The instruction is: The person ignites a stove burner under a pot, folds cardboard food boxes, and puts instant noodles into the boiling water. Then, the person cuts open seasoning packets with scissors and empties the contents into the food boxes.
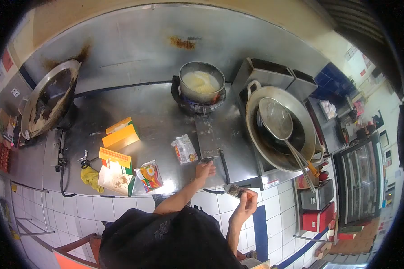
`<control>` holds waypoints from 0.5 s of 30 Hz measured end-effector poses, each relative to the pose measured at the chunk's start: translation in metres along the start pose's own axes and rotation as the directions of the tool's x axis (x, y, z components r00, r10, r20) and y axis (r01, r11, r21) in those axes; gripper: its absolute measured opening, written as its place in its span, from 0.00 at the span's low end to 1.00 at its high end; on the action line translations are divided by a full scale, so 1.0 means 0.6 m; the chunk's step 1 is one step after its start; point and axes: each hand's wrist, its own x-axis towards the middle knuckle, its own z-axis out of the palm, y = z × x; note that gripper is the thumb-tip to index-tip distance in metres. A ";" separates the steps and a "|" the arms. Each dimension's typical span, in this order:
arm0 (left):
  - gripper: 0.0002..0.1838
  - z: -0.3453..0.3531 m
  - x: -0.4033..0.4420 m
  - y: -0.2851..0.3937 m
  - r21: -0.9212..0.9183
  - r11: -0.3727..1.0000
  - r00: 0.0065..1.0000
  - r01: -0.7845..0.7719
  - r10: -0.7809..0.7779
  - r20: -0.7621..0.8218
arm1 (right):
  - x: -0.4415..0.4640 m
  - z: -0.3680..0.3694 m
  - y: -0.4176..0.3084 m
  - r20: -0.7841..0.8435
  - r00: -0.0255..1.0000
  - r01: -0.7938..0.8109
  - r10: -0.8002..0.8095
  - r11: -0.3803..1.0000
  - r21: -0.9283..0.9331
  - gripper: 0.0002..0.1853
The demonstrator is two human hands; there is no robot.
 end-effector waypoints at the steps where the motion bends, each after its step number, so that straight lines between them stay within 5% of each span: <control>1: 0.18 0.000 -0.001 0.001 0.006 1.000 1.000 0.003 -0.003 -0.003 | 0.000 -0.001 0.002 0.002 1.000 -0.002 0.002 1.000 -0.004 0.06; 9: 0.18 -0.003 0.007 -0.010 -0.025 0.999 1.000 0.020 -0.020 0.019 | 0.002 -0.001 0.001 0.000 1.000 0.006 -0.006 1.000 -0.009 0.06; 11: 0.19 -0.007 0.016 -0.021 -0.221 0.973 0.995 0.067 -0.048 0.093 | 0.002 -0.002 0.004 -0.002 1.000 0.003 -0.003 1.000 -0.012 0.06; 15: 0.20 -0.014 0.026 -0.025 -0.268 0.951 0.982 0.153 -0.116 0.149 | 0.002 0.000 0.002 -0.006 1.000 -0.001 0.001 1.000 0.003 0.06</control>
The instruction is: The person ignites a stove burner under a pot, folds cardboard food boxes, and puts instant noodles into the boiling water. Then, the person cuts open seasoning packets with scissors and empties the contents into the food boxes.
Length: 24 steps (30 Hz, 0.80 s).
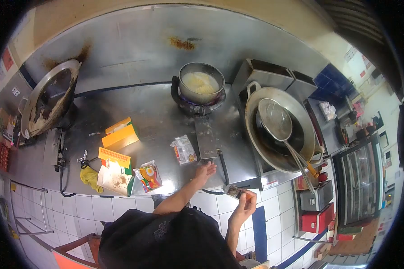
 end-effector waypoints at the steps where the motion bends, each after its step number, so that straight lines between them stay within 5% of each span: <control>1: 0.21 -0.001 -0.002 0.000 -0.009 1.000 1.000 -0.003 0.003 0.017 | 0.000 0.001 -0.001 -0.002 1.000 0.000 0.000 1.000 0.001 0.06; 24: 0.23 -0.006 -0.002 0.002 -0.095 0.993 0.993 0.066 -0.057 0.099 | -0.002 0.000 0.004 -0.002 1.000 0.004 -0.004 1.000 0.006 0.05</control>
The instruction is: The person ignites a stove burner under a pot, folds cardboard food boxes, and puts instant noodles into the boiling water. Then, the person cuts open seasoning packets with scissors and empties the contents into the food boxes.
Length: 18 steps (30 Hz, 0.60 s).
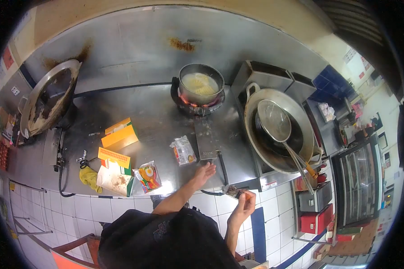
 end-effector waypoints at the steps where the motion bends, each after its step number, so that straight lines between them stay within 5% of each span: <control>1: 0.23 0.000 -0.001 0.000 0.002 1.000 1.000 -0.002 0.002 0.002 | 0.000 0.000 0.001 -0.001 1.000 0.000 0.000 1.000 0.004 0.05; 12: 0.25 0.001 -0.003 0.000 0.006 1.000 1.000 0.005 -0.005 0.008 | -0.002 0.002 -0.010 0.014 1.000 -0.006 0.006 1.000 -0.012 0.04; 18: 0.24 0.002 -0.052 0.032 0.181 0.978 0.992 0.107 -0.118 0.051 | 0.000 0.009 -0.006 0.035 0.999 -0.017 0.017 1.000 0.009 0.03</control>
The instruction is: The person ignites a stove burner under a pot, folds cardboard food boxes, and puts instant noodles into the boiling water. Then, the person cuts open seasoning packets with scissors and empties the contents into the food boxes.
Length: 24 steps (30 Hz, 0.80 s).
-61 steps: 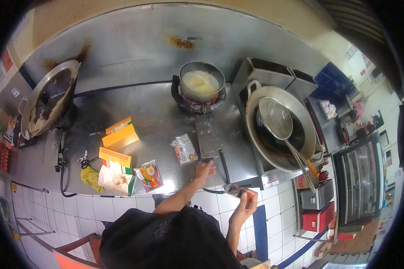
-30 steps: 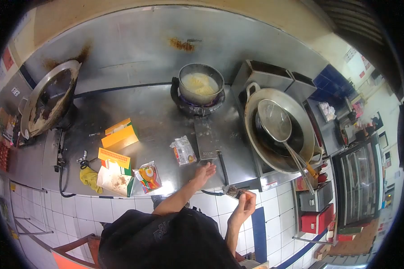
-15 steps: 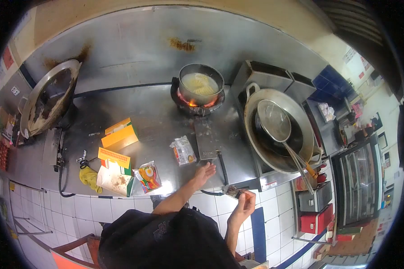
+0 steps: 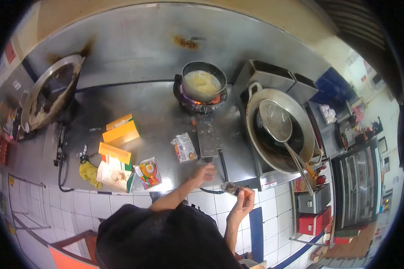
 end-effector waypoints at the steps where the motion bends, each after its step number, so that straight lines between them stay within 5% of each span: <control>1: 0.25 0.003 -0.026 0.002 0.172 0.985 1.000 0.017 -0.016 -0.011 | 0.000 0.001 -0.002 0.014 1.000 0.001 -0.001 1.000 -0.014 0.03; 2: 0.26 0.011 -0.060 -0.001 0.325 0.945 0.999 0.040 -0.030 -0.035 | 0.001 0.004 0.004 0.017 1.000 0.009 -0.008 1.000 -0.024 0.03; 3: 0.26 0.014 -0.094 -0.001 0.281 0.959 0.998 0.037 -0.018 -0.068 | 0.004 0.007 0.003 0.044 0.999 0.026 -0.025 0.999 -0.023 0.04; 5: 0.24 0.006 -0.166 0.023 0.501 0.862 0.996 -0.078 0.043 0.081 | 0.001 0.023 0.008 0.115 0.993 0.025 -0.026 1.000 0.006 0.05; 10: 0.27 0.006 -0.351 0.093 0.643 0.661 0.918 -0.388 0.341 0.204 | -0.020 0.107 0.022 0.370 0.928 0.033 -0.043 0.999 0.035 0.06; 11: 0.27 0.007 -0.388 0.099 0.635 0.676 0.914 -0.375 0.383 0.132 | -0.031 0.129 0.033 0.435 0.899 0.019 -0.040 0.998 0.053 0.05; 14: 0.35 -0.008 -0.457 0.129 0.646 0.518 0.778 -0.560 0.597 0.196 | -0.073 0.202 0.042 0.620 0.784 -0.017 -0.033 0.997 0.074 0.05; 16: 0.39 -0.031 -0.494 0.139 0.674 0.489 0.717 -0.554 0.692 0.087 | -0.113 0.255 0.045 0.658 0.753 -0.089 -0.007 0.990 0.112 0.05; 18: 0.32 -0.067 -0.525 0.148 0.670 0.489 0.672 -0.559 0.741 0.020 | -0.158 0.306 0.059 0.788 0.612 -0.213 0.066 0.973 0.084 0.05; 20: 0.26 -0.123 -0.545 0.156 0.672 0.561 0.618 -0.483 0.762 -0.192 | -0.214 0.355 0.085 0.811 0.578 -0.247 0.092 0.967 0.067 0.05; 21: 0.18 -0.144 -0.549 0.159 0.533 0.545 0.499 -0.647 0.831 -0.244 | -0.238 0.381 0.096 0.846 0.520 -0.273 0.114 0.961 0.038 0.05; 22: 0.18 -0.175 -0.555 0.178 0.538 0.534 0.512 -0.652 0.834 -0.207 | -0.261 0.421 0.108 0.829 0.551 -0.259 0.097 0.964 0.059 0.05; 24: 0.13 -0.223 -0.597 0.188 0.724 0.545 0.402 -0.422 0.829 -0.389 | -0.319 0.460 0.125 0.847 0.489 -0.486 0.208 0.871 0.066 0.06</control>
